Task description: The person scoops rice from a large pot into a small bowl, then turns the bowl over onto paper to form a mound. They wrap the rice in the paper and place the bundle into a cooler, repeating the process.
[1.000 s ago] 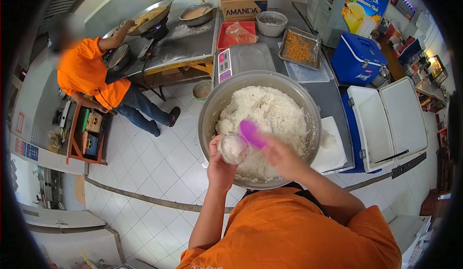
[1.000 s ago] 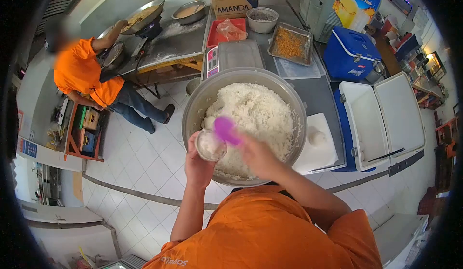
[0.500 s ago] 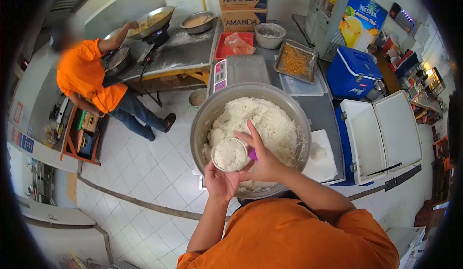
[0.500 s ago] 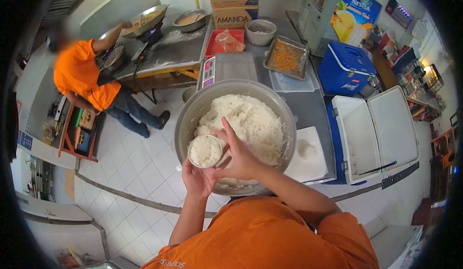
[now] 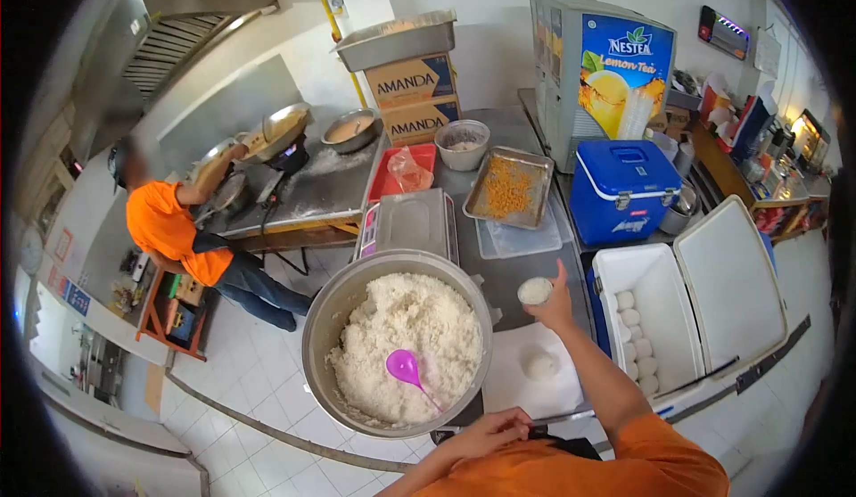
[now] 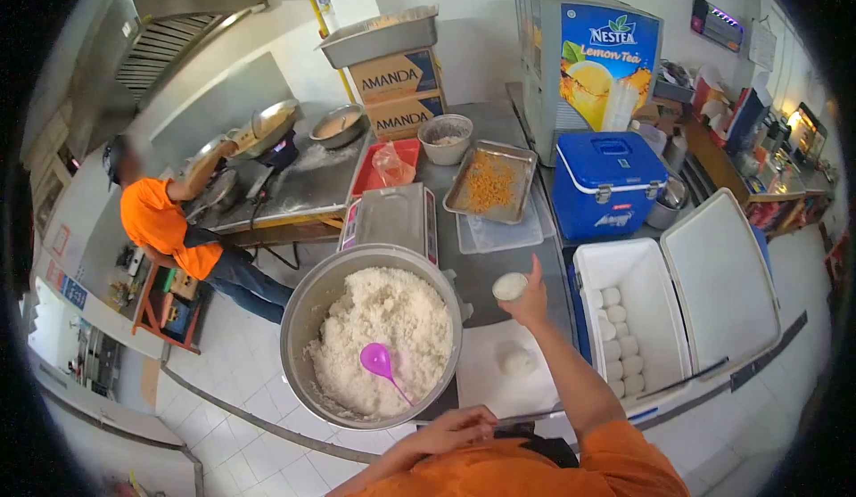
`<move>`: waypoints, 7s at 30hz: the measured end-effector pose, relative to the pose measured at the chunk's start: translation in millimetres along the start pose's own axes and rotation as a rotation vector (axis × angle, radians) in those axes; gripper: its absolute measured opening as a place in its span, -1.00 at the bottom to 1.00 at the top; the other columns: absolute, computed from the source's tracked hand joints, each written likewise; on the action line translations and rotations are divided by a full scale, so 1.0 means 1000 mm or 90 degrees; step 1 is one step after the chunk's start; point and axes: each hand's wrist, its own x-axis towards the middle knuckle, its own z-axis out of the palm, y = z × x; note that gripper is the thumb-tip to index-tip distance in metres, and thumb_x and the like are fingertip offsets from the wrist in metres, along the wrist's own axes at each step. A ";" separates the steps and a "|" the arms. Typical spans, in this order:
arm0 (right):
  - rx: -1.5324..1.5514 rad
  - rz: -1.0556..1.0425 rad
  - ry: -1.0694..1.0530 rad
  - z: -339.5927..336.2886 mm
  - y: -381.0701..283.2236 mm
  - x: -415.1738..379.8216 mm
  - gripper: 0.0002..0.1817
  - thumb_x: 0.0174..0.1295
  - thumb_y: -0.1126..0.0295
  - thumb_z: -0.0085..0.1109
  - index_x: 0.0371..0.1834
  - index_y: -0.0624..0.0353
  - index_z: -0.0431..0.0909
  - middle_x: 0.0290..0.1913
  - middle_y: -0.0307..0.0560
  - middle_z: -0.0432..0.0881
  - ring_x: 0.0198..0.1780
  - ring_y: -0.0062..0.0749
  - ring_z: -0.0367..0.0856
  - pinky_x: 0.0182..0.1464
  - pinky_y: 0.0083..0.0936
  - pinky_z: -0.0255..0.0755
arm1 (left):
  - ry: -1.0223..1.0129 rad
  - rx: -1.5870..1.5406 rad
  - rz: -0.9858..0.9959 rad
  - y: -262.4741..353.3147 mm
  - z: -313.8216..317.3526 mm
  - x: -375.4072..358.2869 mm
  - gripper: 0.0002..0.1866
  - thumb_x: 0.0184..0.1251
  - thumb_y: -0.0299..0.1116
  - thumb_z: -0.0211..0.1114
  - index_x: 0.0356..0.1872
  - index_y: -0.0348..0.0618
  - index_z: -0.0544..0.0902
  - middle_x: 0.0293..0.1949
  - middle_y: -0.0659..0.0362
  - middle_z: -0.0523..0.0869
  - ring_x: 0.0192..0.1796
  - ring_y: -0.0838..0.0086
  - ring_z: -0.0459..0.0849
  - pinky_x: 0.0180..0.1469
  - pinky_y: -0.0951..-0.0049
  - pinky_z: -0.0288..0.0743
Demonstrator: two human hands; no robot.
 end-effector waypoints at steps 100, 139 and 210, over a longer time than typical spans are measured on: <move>-0.332 -0.266 -0.313 -0.072 0.035 -0.206 -0.41 0.33 0.08 0.31 0.31 0.25 0.58 0.27 0.14 0.51 0.30 0.07 0.44 0.27 0.00 0.34 | 0.623 0.581 0.093 -0.186 0.013 0.114 -0.17 0.25 -0.10 0.47 0.50 -0.25 0.41 0.39 -0.13 0.57 0.42 -0.22 0.47 0.47 -0.35 0.19; 0.183 0.282 -0.272 -0.078 0.052 -0.122 -0.64 0.23 0.19 0.61 -0.18 0.29 0.78 -0.37 -0.18 0.73 -0.27 -0.53 0.66 -0.16 -0.45 0.54 | 0.626 -0.429 0.150 -0.099 0.052 0.198 -0.73 0.50 -0.34 0.27 0.07 -0.25 0.54 -0.01 0.13 0.66 0.04 0.37 0.67 0.17 0.39 0.54; 0.152 -0.021 -0.029 -0.127 -0.035 -0.008 -0.84 0.44 0.46 0.32 0.02 0.22 0.70 -0.22 -0.17 0.77 -0.23 -0.55 0.68 -0.08 -0.49 0.57 | 0.525 0.461 0.027 0.055 0.012 0.027 -0.04 -0.07 -0.30 0.75 0.42 -0.26 0.45 0.28 -0.08 0.65 0.28 0.02 0.64 0.35 0.06 0.55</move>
